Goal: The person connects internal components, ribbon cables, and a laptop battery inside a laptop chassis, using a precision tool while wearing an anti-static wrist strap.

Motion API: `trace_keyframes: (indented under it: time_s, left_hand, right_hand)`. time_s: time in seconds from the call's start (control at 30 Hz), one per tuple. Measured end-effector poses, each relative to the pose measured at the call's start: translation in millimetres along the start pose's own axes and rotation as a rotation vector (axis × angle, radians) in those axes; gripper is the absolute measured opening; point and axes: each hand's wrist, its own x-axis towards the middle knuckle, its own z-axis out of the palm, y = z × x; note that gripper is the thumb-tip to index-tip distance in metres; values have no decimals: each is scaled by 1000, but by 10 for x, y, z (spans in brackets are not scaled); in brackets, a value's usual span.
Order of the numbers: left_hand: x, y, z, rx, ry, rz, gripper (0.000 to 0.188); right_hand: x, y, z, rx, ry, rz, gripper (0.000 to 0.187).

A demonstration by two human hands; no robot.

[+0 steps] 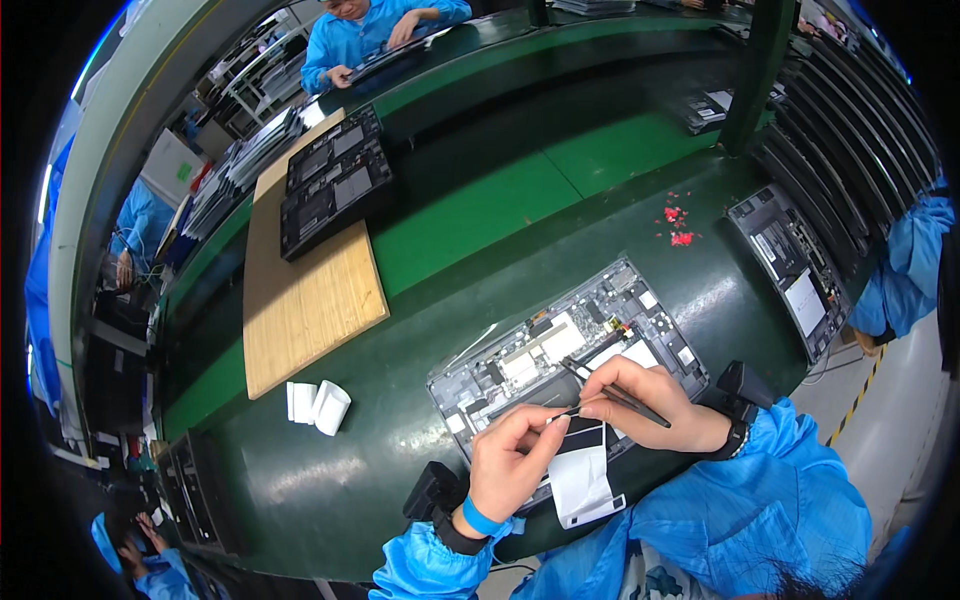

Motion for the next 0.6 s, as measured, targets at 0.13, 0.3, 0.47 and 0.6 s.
trace_keyframes:
  time_s: [0.13, 0.3, 0.47, 0.6]
  left_hand:
    - [20, 65, 13, 102, 11, 90, 10]
    - [23, 101, -28, 209, -2, 102, 10]
    - [27, 133, 54, 2, 51, -23, 12]
    - [10, 30, 49, -85, 53, -84, 13]
  right_hand:
    - [-19, 40, 33, 119, 57, -44, 20]
    - [-11, 89, 48, 164, 62, -10, 22]
    - [-21, 12, 26, 153, 85, 14, 20]
    - [9, -21, -63, -8, 189, -78, 23]
